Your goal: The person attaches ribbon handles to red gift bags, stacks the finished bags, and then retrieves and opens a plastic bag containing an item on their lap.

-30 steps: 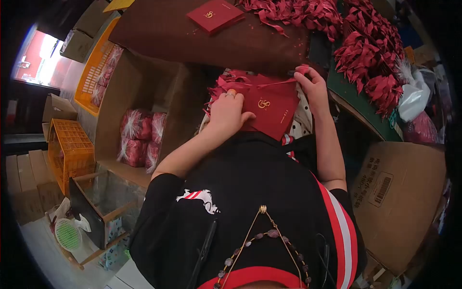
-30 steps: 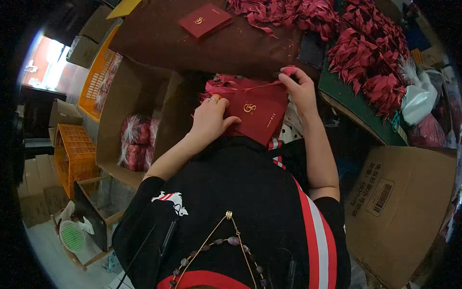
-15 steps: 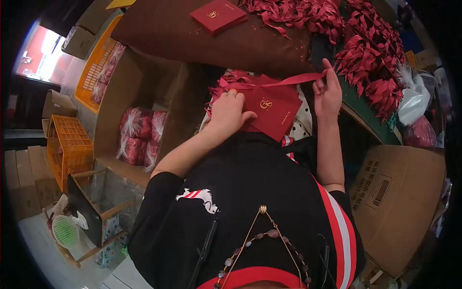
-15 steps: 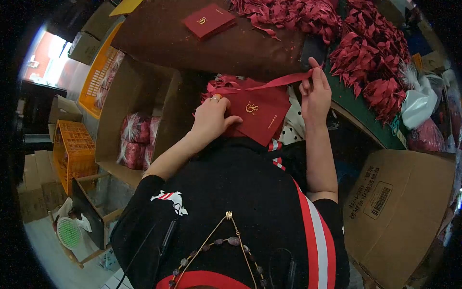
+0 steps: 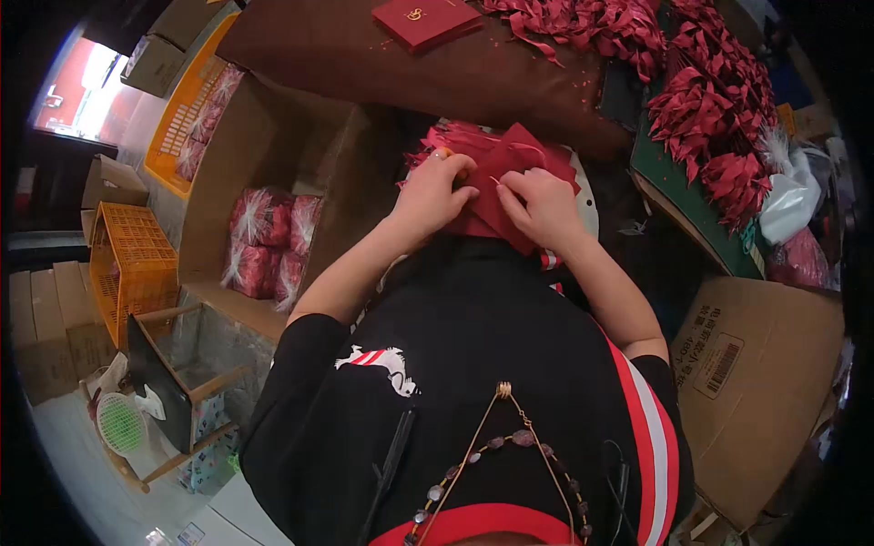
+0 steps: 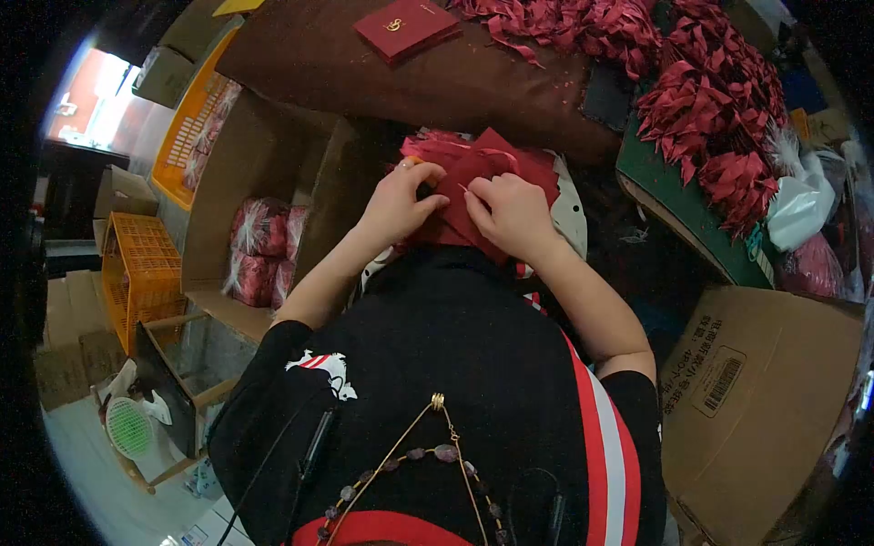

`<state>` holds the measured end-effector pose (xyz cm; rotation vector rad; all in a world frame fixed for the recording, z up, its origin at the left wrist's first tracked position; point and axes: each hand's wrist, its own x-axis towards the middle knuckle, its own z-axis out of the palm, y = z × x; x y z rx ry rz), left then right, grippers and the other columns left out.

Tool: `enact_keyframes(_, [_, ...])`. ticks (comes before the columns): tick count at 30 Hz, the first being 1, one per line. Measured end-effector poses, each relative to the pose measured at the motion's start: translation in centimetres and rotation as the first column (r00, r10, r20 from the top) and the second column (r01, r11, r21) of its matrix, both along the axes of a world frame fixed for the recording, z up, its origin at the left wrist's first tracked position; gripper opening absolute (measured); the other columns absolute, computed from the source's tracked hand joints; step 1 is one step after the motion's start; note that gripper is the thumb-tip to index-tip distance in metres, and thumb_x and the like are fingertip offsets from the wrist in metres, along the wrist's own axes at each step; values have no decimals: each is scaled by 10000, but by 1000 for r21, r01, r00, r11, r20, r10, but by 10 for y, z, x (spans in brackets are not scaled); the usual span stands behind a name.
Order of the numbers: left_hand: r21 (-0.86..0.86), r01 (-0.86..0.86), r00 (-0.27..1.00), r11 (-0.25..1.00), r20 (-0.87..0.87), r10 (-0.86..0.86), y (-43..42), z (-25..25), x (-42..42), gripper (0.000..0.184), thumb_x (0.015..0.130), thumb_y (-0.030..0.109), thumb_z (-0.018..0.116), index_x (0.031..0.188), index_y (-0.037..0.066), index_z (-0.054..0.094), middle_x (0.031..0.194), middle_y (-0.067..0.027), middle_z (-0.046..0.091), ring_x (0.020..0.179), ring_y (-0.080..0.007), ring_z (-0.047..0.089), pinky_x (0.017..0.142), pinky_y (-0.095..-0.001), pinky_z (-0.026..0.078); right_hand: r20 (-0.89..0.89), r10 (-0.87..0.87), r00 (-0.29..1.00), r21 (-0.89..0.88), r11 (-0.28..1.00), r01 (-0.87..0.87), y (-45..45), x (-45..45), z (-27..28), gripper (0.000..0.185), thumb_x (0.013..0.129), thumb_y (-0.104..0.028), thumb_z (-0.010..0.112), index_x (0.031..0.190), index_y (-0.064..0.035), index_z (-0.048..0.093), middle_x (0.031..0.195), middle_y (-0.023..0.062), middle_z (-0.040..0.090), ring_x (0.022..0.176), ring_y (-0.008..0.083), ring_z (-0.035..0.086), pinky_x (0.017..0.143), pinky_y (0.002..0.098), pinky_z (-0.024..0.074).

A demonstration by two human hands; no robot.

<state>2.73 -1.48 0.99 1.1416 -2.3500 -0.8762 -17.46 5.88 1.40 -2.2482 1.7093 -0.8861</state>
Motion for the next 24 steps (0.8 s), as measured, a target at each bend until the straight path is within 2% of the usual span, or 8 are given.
enact_keyframes(5, [-12,-16,999,1000,-29,16,1,4,-1,332,774,188,784,1057,53,671,971,-127,649,931,-307,643,842,-398,517,-132,49,990,35,998,-45,-3,11,-6,168,868,-248,619,819,-91,654,750,108,648,754,303,644,639,445,517])
enact_keyframes(9, [-59,-10,999,998,-45,7,2,2,-1,325,773,178,777,1059,61,676,958,-121,642,924,-309,645,830,-395,517,-127,32,991,12,999,-30,-6,13,-9,190,862,-256,620,782,-86,647,723,112,643,726,310,642,623,448,517])
enact_keyframes(14, [-63,-7,998,998,-67,2,8,10,-2,289,789,142,744,1062,71,680,942,-121,628,910,-312,644,816,-394,519,-47,-56,997,-20,998,55,-6,17,-9,186,824,-241,629,725,-83,641,664,121,629,680,306,643,576,446,509])
enact_keyframes(19, [-40,-51,991,998,-122,46,14,5,-7,226,797,113,718,1016,67,685,930,-121,621,888,-307,644,792,-392,518,-20,-49,999,-16,999,49,-6,21,-18,189,804,-233,636,704,-73,644,638,133,615,645,319,637,569,453,507])
enact_keyframes(21, [-89,-67,992,994,-110,57,16,4,-9,190,798,104,709,981,58,685,911,-119,625,875,-303,646,777,-392,518,-4,-60,998,-2,998,60,-7,23,-20,195,801,-234,637,698,-69,645,631,139,611,632,327,634,569,456,507])
enact_keyframes(23, [-105,-65,992,992,-114,53,20,2,-12,182,799,99,703,974,52,683,901,-119,628,870,-304,646,772,-392,519,117,-70,991,23,997,68,-8,23,-21,201,800,-226,635,688,-59,644,626,148,605,615,338,629,563,461,502])
enact_keyframes(24, [-122,-66,992,990,-119,51,21,1,-13,174,800,94,697,966,47,681,891,-119,631,865,-305,646,768,-393,519,116,-68,991,23,998,66,-8,23,-22,201,800,-226,635,688,-59,644,626,148,605,615,338,629,563,461,502])
